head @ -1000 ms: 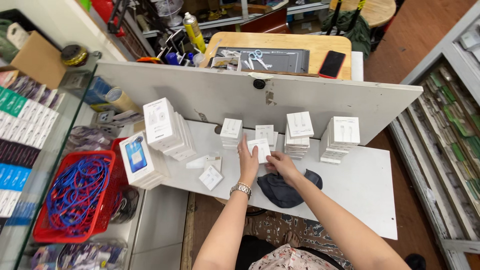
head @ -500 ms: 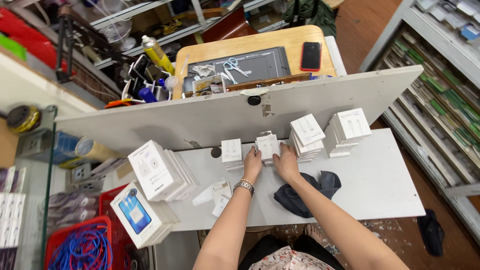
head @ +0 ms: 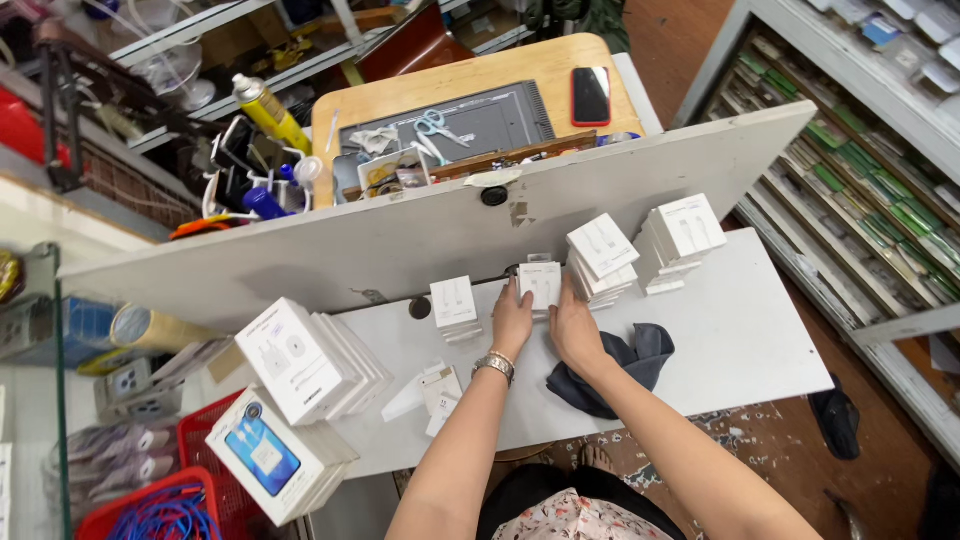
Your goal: The person wipes small white boxes with a dark cloth on a counter and then places them onto a glass shelf. The person handles the boxes one at a time, wiping each before stacking them on the shelf.
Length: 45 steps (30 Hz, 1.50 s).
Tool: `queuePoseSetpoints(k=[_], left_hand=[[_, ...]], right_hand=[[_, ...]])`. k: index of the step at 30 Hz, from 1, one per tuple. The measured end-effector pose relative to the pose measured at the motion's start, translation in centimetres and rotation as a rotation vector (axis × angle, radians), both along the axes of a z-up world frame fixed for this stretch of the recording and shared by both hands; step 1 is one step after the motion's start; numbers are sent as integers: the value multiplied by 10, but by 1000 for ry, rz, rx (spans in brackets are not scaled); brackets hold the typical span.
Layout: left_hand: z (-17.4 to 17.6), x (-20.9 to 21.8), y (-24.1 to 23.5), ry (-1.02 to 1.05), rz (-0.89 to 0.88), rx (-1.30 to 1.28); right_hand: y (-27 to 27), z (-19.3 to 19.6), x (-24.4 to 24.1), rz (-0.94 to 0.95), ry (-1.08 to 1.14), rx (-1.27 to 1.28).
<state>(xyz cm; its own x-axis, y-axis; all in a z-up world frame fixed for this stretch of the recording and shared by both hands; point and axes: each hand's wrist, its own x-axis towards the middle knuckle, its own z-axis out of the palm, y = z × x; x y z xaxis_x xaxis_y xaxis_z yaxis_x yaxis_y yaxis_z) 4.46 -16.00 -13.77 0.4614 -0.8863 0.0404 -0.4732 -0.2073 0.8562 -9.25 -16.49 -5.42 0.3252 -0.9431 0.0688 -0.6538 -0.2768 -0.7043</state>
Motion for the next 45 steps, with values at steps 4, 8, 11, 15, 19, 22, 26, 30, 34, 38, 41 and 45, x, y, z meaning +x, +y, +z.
queuePoseSetpoints(k=[4,8,11,15,19,22,26,30,34,38,41,45], left_hand=[[42,-2,32,-55,132,-7],[85,22,52,-414,487,41],[98,38,58,-317,591,224],[98,43,69,-273,558,244],[109,39,92,-153,415,-5],[124,31,122,-123,279,-73],[154,19,152,-55,112,-10],[179,7,160,94,37,26],[187,2,159,274,20,-88],[184,5,162,408,-57,-228],[181,8,163,489,-14,-241],[179,7,157,542,-8,-183]], right_hand=[[8,9,-15,7,14,22],[22,4,-50,71,77,37],[24,-3,-72,246,297,21],[27,-28,-93,549,640,-165],[30,-56,-97,478,548,51],[17,-54,-84,311,122,262],[4,-10,-42,264,-395,551],[18,32,-10,414,-414,727],[30,37,-3,299,-522,1030],[22,31,-2,177,-705,1097],[12,39,-7,225,-638,951],[13,55,0,446,-519,686]])
